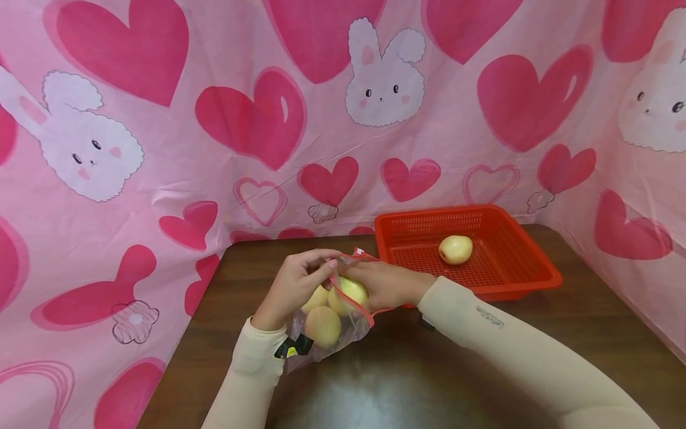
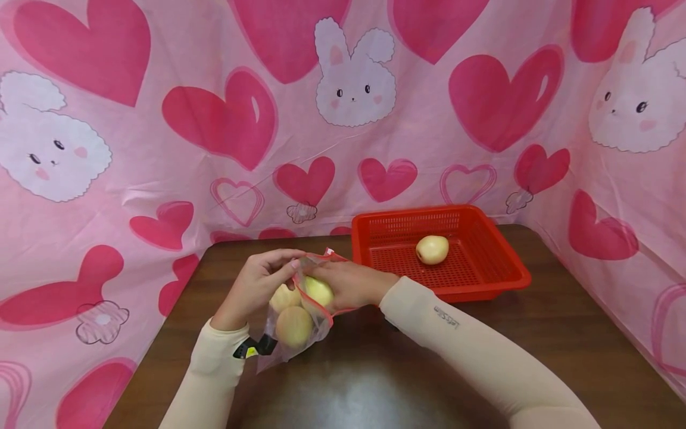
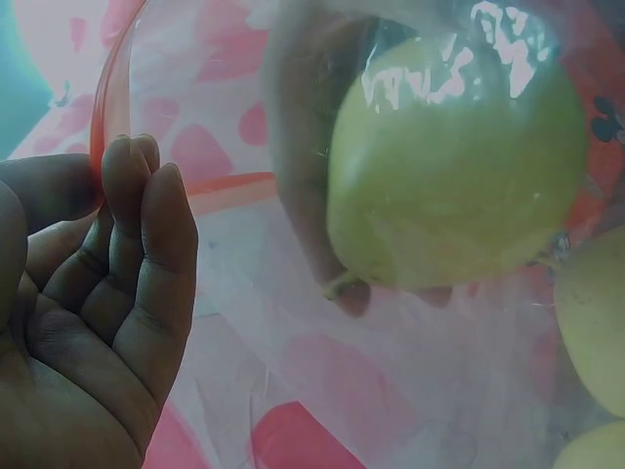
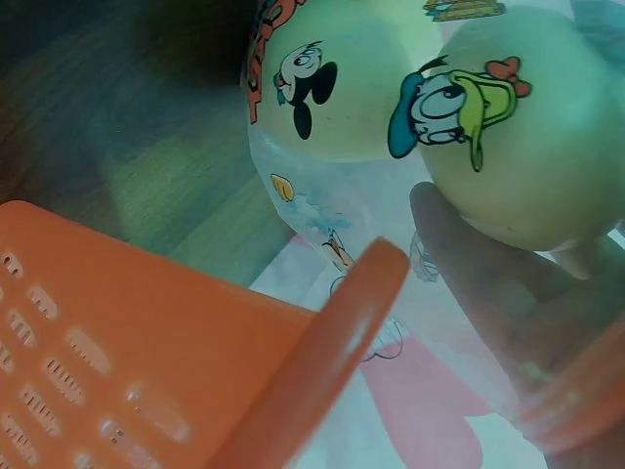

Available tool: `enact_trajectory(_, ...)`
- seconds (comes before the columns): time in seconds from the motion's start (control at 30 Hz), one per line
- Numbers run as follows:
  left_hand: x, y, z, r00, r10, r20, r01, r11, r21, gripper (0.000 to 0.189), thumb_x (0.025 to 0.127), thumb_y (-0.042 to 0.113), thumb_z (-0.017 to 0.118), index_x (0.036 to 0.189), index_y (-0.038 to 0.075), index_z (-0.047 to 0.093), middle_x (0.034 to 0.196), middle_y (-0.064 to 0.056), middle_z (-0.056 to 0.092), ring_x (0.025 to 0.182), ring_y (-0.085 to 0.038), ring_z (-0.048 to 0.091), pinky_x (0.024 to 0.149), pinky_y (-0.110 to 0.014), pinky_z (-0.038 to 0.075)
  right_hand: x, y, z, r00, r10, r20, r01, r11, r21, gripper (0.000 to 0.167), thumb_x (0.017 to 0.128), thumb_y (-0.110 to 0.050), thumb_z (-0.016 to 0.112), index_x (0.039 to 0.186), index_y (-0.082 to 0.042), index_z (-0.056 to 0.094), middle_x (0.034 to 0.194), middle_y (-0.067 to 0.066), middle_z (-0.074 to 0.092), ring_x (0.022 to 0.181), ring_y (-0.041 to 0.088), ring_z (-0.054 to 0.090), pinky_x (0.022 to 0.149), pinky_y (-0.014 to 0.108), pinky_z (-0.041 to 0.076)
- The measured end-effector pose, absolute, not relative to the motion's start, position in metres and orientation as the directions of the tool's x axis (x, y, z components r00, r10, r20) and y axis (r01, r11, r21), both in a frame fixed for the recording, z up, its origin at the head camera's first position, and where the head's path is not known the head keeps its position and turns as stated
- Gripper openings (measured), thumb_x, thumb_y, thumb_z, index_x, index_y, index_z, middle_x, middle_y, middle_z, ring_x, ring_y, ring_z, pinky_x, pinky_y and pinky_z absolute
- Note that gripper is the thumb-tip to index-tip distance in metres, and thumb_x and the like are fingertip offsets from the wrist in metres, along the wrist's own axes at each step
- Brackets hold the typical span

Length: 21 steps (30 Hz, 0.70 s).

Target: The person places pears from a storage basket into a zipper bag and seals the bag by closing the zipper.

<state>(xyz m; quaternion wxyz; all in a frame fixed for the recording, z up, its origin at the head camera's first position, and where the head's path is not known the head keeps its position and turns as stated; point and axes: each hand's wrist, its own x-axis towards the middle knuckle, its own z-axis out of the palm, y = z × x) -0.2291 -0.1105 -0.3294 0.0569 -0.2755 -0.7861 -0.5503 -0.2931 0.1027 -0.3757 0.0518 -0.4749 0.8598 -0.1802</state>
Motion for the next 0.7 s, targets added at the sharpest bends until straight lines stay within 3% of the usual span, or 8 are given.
enact_trajectory(0.3,-0.248,-0.116,-0.354,-0.832,0.377,0.408,0.513,0.239,0.824,0.025,0.092,-0.001,0.063,0.117,-0.002,0.067,0.074,-0.005,0.066,0.063,-0.024,0.061,0.063,-0.031,0.055,-0.300,0.093,-0.384,-0.507,-0.858,0.087,-0.837,0.465,-0.289,0.078,0.075,-0.046,0.080,0.143,-0.024,0.048,0.137,-0.007,0.051,0.120,0.010,0.048,0.103,0.033,0.040)
enact_trajectory(0.7,-0.250,-0.116,-0.356,-0.804,0.396,0.443,0.553,0.226,0.802,0.021,0.094,0.011,0.065,0.114,0.003,0.070,0.071,0.000,0.065,0.062,-0.020,0.061,0.061,-0.032,0.055,-0.303,0.090,-0.389,-0.528,-0.849,0.025,-0.830,0.509,-0.229,0.085,0.072,-0.039,0.083,0.146,-0.022,0.043,0.133,-0.004,0.053,0.109,0.012,0.055,0.098,0.028,0.044)
